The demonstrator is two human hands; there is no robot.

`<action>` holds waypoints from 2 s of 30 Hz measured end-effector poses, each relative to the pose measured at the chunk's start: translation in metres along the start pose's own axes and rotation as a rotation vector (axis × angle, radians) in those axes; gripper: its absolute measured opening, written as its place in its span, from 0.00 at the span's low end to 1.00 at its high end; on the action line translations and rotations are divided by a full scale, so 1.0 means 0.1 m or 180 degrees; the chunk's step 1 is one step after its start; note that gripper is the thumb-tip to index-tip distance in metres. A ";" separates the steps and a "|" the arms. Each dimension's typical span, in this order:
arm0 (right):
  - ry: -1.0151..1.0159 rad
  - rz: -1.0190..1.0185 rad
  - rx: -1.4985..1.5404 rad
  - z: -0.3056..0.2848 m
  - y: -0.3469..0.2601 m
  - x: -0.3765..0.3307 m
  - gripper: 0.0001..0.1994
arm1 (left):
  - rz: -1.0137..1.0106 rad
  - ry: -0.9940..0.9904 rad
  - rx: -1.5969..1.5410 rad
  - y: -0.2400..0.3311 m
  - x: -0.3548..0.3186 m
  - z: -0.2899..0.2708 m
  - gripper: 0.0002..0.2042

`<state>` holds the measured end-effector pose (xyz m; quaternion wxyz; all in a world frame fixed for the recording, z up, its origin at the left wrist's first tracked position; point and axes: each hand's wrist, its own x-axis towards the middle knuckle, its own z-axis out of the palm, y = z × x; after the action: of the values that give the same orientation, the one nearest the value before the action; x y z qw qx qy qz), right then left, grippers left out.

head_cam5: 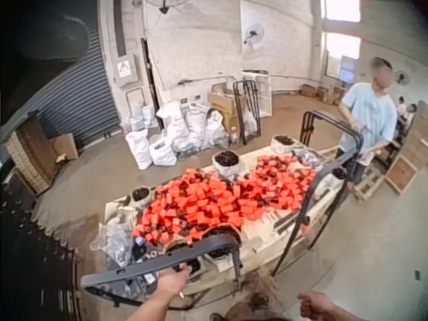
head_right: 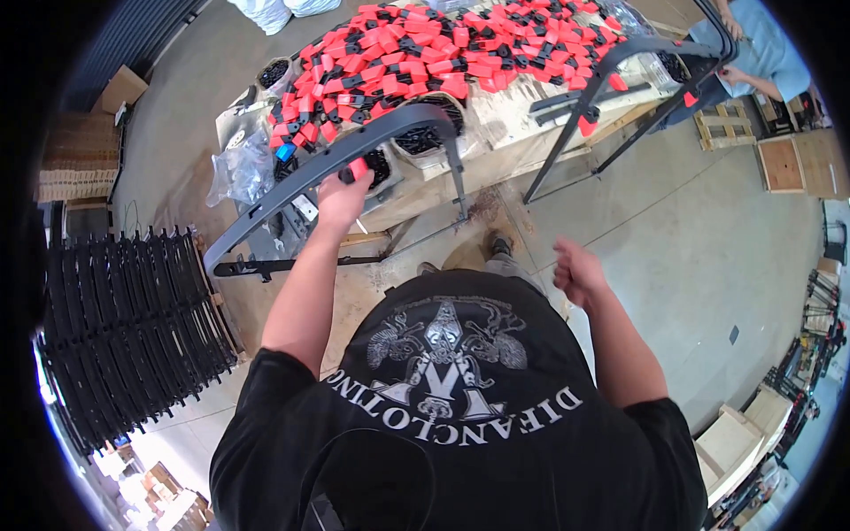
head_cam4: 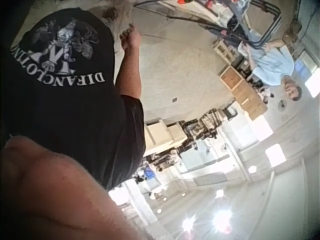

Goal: Assembling black metal furniture frames by attaching red and black plastic fittings and securing them with fasteners.

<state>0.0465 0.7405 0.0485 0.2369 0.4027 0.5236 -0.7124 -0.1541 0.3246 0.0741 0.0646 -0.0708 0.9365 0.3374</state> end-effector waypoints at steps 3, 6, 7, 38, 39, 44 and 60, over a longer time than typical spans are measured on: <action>-0.1520 0.0395 0.1456 0.31 -0.39 0.21 0.11 | 0.0123 -0.0790 -0.0784 0.03 -0.42 0.31 0.19; -0.2008 0.0575 0.0429 0.77 -0.69 0.30 0.12 | 0.0180 -0.1603 -0.1109 0.74 -0.84 0.29 0.19; -0.2466 0.0782 0.0190 0.84 -0.77 0.40 0.13 | 0.0153 -0.1587 -0.1087 0.84 -0.90 0.36 0.19; -0.2568 0.0738 0.0747 1.50 -1.17 0.15 0.33 | 0.2500 -0.0576 0.0360 1.41 -1.08 0.22 0.19; -0.2578 0.0726 0.0746 1.52 -1.16 0.15 0.32 | 0.2609 -0.0568 0.0487 1.39 -1.06 0.22 0.19; -0.2346 0.0625 0.0705 1.50 -1.03 0.33 0.25 | 0.2723 -0.0285 0.0048 1.37 -1.02 0.30 0.20; -0.1522 -0.0072 -0.0266 0.97 -0.99 0.99 0.13 | -0.0939 -0.1552 -0.2151 0.77 -0.59 1.17 0.17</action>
<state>-0.1155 0.6916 0.0345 0.3626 0.2066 0.4861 -0.7678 -0.1010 0.4632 0.0425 0.3043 -0.1392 0.7109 0.6186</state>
